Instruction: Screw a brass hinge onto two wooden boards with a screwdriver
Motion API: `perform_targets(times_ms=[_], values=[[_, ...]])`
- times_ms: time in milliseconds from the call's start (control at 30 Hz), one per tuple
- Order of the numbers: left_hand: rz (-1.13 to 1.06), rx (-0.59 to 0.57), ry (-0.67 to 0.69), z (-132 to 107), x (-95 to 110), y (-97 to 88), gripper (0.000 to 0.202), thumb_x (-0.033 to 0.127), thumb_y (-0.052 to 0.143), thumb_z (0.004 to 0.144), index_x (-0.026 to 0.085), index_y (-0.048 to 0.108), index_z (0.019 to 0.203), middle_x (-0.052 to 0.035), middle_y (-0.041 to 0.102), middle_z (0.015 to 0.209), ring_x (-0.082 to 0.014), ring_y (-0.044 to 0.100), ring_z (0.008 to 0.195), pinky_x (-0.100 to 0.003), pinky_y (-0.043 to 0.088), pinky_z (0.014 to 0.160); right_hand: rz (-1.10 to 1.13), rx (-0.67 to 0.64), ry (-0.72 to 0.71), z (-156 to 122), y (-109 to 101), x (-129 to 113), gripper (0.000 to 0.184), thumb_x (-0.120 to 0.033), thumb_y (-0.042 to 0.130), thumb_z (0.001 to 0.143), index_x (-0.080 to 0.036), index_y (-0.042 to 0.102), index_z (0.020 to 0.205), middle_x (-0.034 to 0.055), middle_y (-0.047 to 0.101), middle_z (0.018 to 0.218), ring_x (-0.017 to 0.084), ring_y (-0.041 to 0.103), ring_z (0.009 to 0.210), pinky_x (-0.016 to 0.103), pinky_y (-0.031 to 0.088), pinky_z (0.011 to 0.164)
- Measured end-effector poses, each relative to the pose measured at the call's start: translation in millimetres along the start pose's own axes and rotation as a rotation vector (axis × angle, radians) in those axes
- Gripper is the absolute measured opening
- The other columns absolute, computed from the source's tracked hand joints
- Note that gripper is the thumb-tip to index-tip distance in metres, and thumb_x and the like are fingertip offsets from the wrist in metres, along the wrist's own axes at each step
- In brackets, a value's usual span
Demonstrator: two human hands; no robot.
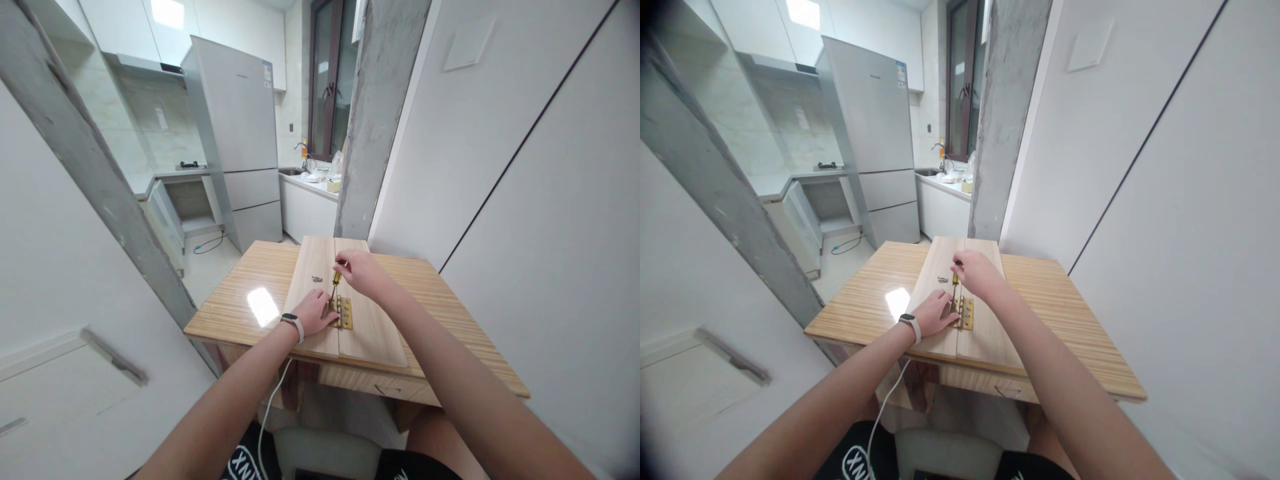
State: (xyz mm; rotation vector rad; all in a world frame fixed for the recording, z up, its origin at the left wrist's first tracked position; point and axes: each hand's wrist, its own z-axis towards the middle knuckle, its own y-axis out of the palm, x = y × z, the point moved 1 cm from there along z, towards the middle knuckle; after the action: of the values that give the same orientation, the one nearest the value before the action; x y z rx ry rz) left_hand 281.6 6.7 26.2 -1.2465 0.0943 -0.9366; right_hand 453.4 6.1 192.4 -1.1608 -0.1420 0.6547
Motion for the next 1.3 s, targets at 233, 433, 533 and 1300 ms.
perform_targets(times_ms=[233, 433, 533, 1300], values=[[0.025, -0.011, 0.01, -2.1, 2.6, -2.1, 0.032, 0.047, 0.065, 0.096, 0.021, 0.059, 0.113, -0.0107, 0.06, 0.113, -0.0289, 0.056, 0.112, -0.046, 0.048, 0.101, 0.145, -0.045, -0.019, -3.5, -2.8, 2.5, 0.022, -0.006, 0.064, 0.091, -0.018, 0.074, 0.107, 0.0071, 0.075, 0.106, 0.018, 0.067, 0.092, 0.028, 0.048, 0.084], [0.043, 0.001, 0.006, -2.9, 1.4, 0.5, 0.031, 0.047, 0.064, 0.096, 0.02, 0.06, 0.111, -0.0108, 0.059, 0.113, -0.029, 0.055, 0.112, -0.047, 0.047, 0.103, 0.136, -0.079, 0.028, -4.2, -8.8, 4.9, 0.025, -0.004, 0.063, 0.089, -0.019, 0.074, 0.105, 0.0062, 0.077, 0.104, 0.018, 0.068, 0.089, 0.028, 0.048, 0.083], [0.046, 0.004, 0.008, -3.3, 2.4, 0.1, 0.032, 0.048, 0.064, 0.096, 0.02, 0.059, 0.112, -0.0108, 0.058, 0.113, -0.0294, 0.054, 0.112, -0.048, 0.047, 0.103, 0.101, -0.073, 0.026, -3.6, -9.5, 3.3, 0.019, -0.007, 0.065, 0.09, -0.018, 0.074, 0.102, 0.0068, 0.077, 0.101, 0.018, 0.067, 0.086, 0.028, 0.047, 0.08], [0.034, -0.024, 0.056, -2.8, 1.3, -3.1, 0.08, 0.074, 0.065, 0.085, 0.016, 0.053, 0.139, -0.0182, 0.056, 0.142, -0.0353, 0.048, 0.136, -0.052, 0.038, 0.119, 0.19, -0.071, 0.033, -8.3, -6.4, 0.7, 0.024, -0.007, 0.062, 0.092, -0.02, 0.074, 0.108, 0.0068, 0.077, 0.105, 0.02, 0.069, 0.092, 0.03, 0.049, 0.084]])
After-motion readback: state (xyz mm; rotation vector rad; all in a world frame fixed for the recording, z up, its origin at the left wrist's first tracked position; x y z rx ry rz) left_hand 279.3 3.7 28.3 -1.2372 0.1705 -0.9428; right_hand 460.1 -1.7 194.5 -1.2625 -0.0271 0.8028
